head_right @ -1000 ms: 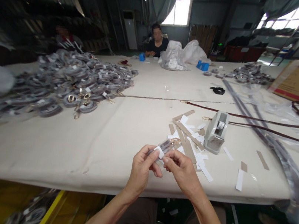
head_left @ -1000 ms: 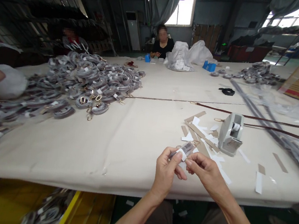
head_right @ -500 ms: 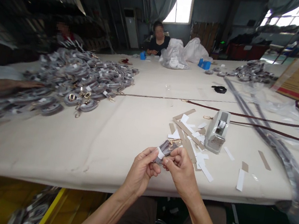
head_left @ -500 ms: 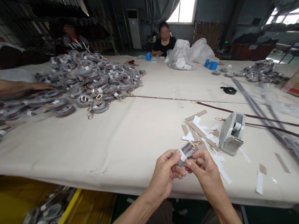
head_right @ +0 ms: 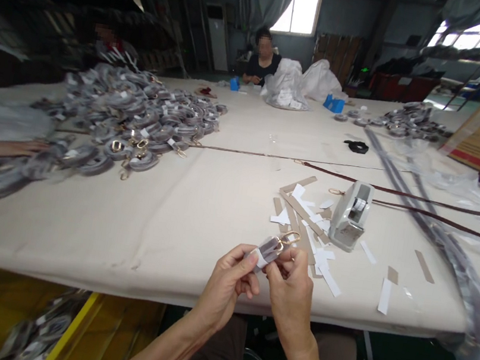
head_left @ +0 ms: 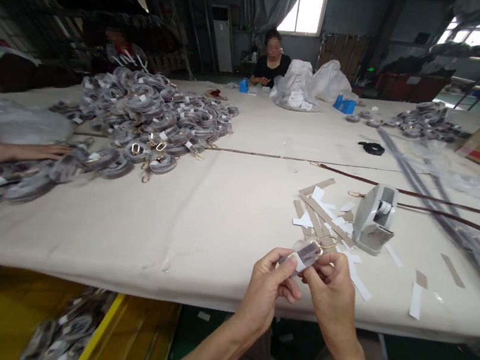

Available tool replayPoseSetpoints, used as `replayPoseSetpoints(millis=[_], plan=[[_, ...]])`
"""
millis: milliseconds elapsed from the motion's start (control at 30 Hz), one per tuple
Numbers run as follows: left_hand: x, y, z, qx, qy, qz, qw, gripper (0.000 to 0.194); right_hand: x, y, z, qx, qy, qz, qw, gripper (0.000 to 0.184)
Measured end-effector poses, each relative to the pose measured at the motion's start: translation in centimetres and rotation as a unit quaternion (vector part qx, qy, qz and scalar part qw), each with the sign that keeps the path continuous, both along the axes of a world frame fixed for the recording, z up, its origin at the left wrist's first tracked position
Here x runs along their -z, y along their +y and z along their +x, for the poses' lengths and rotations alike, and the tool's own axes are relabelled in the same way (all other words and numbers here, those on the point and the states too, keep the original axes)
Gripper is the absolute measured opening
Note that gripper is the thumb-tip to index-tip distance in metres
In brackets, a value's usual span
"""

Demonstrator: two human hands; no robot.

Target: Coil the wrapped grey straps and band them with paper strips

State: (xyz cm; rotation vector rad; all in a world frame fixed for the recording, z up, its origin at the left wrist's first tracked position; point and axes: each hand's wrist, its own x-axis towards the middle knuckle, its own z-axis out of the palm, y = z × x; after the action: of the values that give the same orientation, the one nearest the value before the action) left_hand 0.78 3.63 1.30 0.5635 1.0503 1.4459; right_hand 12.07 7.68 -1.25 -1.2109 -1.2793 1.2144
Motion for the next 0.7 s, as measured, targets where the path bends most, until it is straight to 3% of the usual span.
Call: replayPoseSetpoints(millis=[133,233,400,567,700], plan=[[0.6,-0.4,0.5,0.000,0.029,0.037,0.999,0.033,0.5,-0.6,-0.4,0.036,0.034,-0.010,0.999,0.031],[0.8,-0.5,0.6,-0.006,0.038,0.054,0.998,0.032,0.6,-1.4,-0.5,-0.028,0.141,-0.063,0.988,0.026],[0.8,-0.5,0.4,0.009,0.045,0.065,0.997,0.027,0.4,-2.8,-0.5,-0.151,0.311,-0.131,0.929,0.025],[1.5,-1.1,0.1,0.024,0.089,0.074,0.993,0.031,1.0,-2.3,-0.5,-0.101,0.317,-0.148,0.931,0.019],[1.5,-1.3,-1.6,-0.053,0.177,0.040,0.982,0.035,2.0,-1.9,1.1,-0.134,0.284,-0.134,0.940,0.026]])
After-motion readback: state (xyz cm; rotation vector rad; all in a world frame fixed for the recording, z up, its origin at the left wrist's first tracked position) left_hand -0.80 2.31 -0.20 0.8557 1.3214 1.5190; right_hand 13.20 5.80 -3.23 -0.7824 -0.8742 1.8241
